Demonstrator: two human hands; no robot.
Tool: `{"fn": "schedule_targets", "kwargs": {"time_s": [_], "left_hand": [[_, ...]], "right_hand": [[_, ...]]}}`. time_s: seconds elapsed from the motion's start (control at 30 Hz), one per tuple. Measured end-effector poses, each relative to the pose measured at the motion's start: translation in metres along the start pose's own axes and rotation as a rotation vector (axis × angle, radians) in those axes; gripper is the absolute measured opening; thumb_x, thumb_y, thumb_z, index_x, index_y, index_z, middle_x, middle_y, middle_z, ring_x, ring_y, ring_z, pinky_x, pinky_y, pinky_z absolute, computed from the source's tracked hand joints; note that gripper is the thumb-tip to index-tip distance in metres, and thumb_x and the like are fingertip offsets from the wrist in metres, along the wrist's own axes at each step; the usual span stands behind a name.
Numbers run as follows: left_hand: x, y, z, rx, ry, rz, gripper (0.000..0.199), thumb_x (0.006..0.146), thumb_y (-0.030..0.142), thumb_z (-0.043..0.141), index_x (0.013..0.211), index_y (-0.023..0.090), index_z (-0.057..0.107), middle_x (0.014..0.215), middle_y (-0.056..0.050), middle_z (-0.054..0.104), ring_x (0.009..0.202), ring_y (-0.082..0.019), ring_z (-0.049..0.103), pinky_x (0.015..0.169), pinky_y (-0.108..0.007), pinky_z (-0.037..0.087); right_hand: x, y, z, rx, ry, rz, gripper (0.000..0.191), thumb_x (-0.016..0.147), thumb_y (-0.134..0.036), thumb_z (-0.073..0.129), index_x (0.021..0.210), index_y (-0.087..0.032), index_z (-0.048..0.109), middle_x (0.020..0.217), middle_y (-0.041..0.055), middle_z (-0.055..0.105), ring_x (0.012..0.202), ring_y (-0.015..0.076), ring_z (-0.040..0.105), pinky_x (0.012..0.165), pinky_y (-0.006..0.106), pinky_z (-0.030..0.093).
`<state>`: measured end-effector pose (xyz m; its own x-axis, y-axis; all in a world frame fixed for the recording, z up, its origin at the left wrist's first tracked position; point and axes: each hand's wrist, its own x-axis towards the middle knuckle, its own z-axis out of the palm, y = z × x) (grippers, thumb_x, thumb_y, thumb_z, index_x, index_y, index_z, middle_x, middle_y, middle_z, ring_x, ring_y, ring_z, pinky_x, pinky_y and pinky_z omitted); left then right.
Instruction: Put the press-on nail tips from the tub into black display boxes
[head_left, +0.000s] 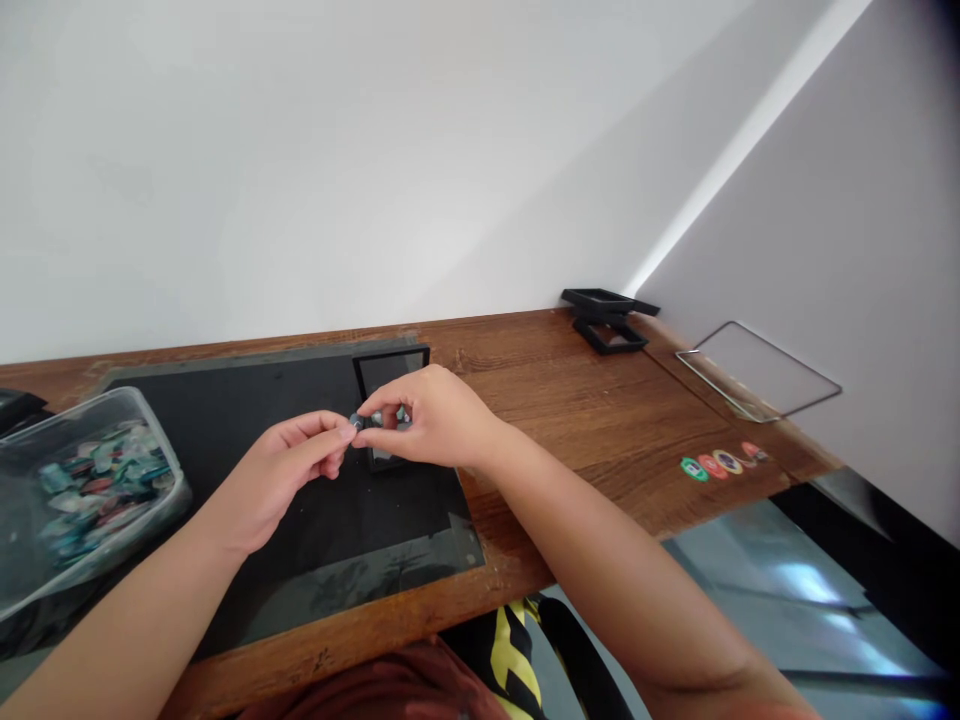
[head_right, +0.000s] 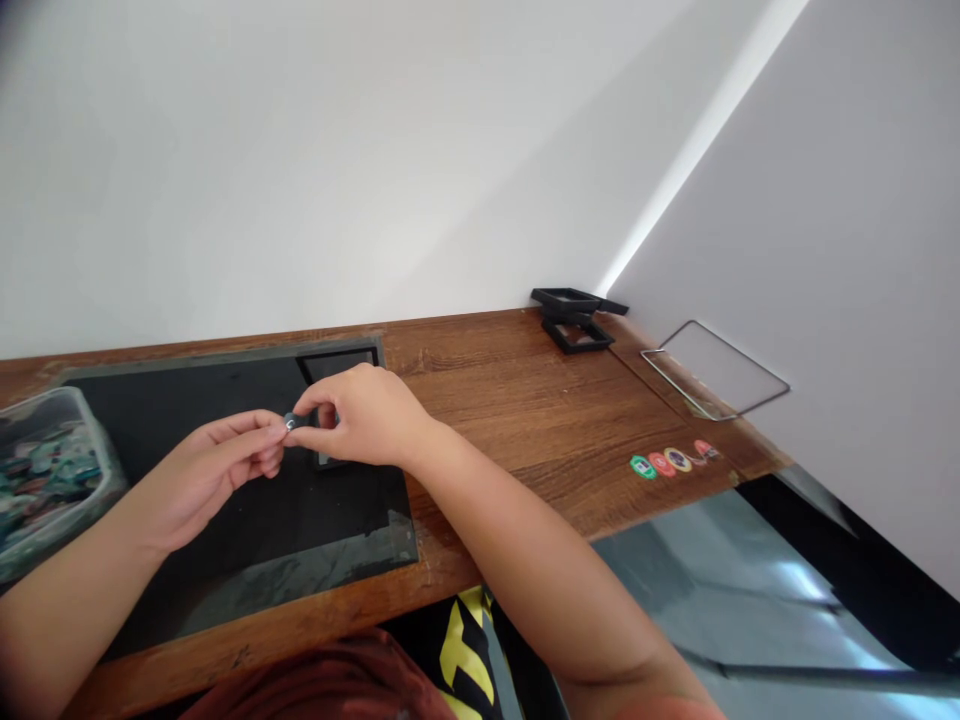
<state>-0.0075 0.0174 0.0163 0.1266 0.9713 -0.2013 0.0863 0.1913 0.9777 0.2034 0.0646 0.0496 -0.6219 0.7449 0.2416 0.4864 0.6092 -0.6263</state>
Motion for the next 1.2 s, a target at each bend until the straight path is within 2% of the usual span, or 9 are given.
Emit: {"fn": "schedule_targets", "kwargs": {"time_s": [0.13,0.23,0.33,0.5,0.7,0.87,1.03,1.2], "left_hand": [[0.0,0.0,0.0,0.039,-0.02,0.009,0.032,0.083,0.048,0.076,0.075,0.019,0.066,0.067,0.003,0.053,0.067,-0.012,0.047,0.067,-0.027,0.042],[0.001,-0.001,-0.001,0.086,-0.022,0.001,0.034,0.08,0.05,0.079,0.092,0.02,0.068,0.069,0.004,0.056,0.066,-0.011,0.048,0.066,-0.027,0.041],[0.001,-0.002,-0.002,0.148,-0.018,-0.012,0.044,0.079,0.053,0.08,0.105,0.021,0.064,0.071,0.005,0.057,0.065,-0.011,0.048,0.063,-0.026,0.038],[-0.001,-0.003,-0.001,0.211,0.004,-0.007,0.049,0.078,0.057,0.078,0.105,0.02,0.061,0.07,0.006,0.057,0.064,-0.011,0.048,0.062,-0.027,0.038],[0.0,-0.005,0.004,0.165,0.182,0.035,0.061,0.074,0.06,0.078,0.115,0.02,0.054,0.066,0.007,0.056,0.064,-0.013,0.049,0.062,-0.028,0.042],[-0.001,-0.007,0.007,0.182,0.176,0.061,0.065,0.078,0.06,0.076,0.124,0.021,0.053,0.066,0.007,0.056,0.065,-0.014,0.05,0.062,-0.027,0.043],[0.002,-0.012,0.008,0.198,0.16,0.081,0.063,0.079,0.059,0.076,0.125,0.022,0.053,0.068,0.008,0.055,0.062,-0.012,0.047,0.057,-0.025,0.038],[0.003,-0.012,0.006,0.245,0.169,0.099,0.063,0.079,0.058,0.076,0.124,0.021,0.054,0.071,0.006,0.057,0.064,-0.012,0.049,0.059,-0.025,0.04]], "right_hand": [[0.0,-0.002,0.0,-0.032,-0.002,-0.021,0.022,0.086,-0.034,0.073,0.102,-0.02,0.08,0.08,-0.0018,0.076,0.072,0.0112,0.063,0.069,0.024,0.038],[-0.002,-0.004,-0.006,-0.074,-0.014,0.001,0.021,0.085,-0.031,0.072,0.102,-0.021,0.078,0.079,-0.0025,0.075,0.071,0.0113,0.061,0.069,0.025,0.036],[-0.003,-0.005,-0.015,-0.151,-0.054,0.085,0.019,0.081,-0.034,0.074,0.094,-0.02,0.076,0.077,-0.0017,0.072,0.069,0.0113,0.058,0.067,0.026,0.034],[-0.001,0.003,-0.016,-0.242,-0.186,0.164,0.022,0.08,-0.035,0.076,0.096,-0.02,0.076,0.079,-0.001,0.071,0.067,0.0112,0.056,0.065,0.026,0.033],[0.002,0.008,-0.002,-0.282,-0.227,0.128,0.025,0.082,-0.035,0.074,0.103,-0.021,0.076,0.085,0.0005,0.073,0.07,0.0127,0.059,0.064,0.026,0.034],[0.003,0.009,0.003,-0.312,-0.255,0.14,0.028,0.083,-0.038,0.073,0.105,-0.023,0.077,0.089,0.002,0.075,0.074,0.0148,0.062,0.063,0.027,0.035],[0.003,0.01,0.003,-0.327,-0.255,0.152,0.028,0.082,-0.04,0.074,0.103,-0.023,0.078,0.088,0.0019,0.076,0.074,0.0154,0.063,0.063,0.027,0.036],[0.002,0.008,0.003,-0.344,-0.248,0.16,0.029,0.082,-0.04,0.073,0.105,-0.024,0.079,0.09,0.003,0.078,0.077,0.0174,0.066,0.064,0.028,0.037]]}}
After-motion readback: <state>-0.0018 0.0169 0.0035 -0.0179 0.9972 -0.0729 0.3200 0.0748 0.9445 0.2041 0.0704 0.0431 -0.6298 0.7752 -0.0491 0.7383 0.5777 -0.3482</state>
